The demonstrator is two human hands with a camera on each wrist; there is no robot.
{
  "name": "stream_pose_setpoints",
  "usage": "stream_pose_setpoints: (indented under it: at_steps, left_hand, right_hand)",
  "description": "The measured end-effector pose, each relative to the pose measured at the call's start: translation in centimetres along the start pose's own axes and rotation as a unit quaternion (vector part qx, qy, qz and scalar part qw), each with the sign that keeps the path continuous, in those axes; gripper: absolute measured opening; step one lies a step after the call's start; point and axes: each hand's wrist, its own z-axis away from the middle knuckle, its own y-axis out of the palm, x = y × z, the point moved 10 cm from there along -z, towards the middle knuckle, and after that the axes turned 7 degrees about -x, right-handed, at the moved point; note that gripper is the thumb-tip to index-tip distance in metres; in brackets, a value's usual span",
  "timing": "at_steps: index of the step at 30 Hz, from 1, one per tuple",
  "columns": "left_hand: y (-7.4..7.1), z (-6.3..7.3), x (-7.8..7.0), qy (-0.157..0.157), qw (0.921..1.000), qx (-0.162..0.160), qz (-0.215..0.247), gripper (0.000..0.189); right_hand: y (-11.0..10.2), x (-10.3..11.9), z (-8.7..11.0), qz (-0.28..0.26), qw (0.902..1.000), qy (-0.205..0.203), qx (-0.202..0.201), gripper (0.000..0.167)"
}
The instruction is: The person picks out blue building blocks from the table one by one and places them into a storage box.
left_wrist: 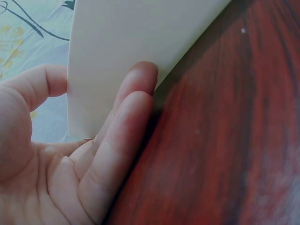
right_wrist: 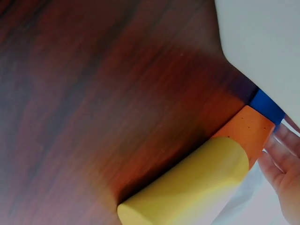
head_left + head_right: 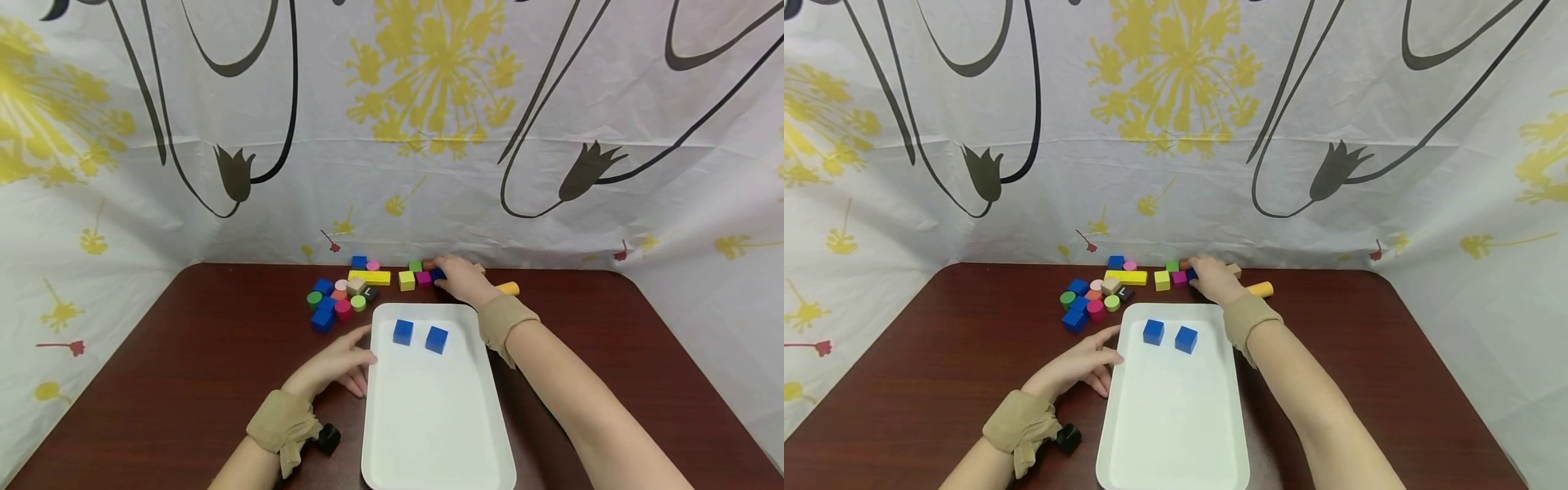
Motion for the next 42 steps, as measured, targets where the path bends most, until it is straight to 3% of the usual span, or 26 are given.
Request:
stream_pose_setpoints:
  at_steps: [6,13,24,42]
  left_hand:
    - [-0.1,-0.1,-0.1,-0.003,1.0,-0.003,0.001,0.075]
    - [-0.1,-0.1,-0.2,-0.003,1.0,-0.002,-0.002,0.075]
    - [0.0,0.1,-0.4,0.0,1.0,-0.006,-0.005,0.077]
    - [0.0,0.1,0.1,-0.008,0.9999,-0.009,0.002,0.077]
  right_hand:
    - [-0.9,0.2,0.2,-0.012,0.9998,-0.01,-0.015,0.041]
    - [-2.1,0.7,0.6,-0.042,0.9972,-0.053,-0.031,0.036]
    - [-3.8,0.5,1.4,-0.066,0.9952,-0.054,-0.048,0.033]
    - [-6.7,3.7,6.7,-0.115,0.9848,-0.107,-0.075,0.04]
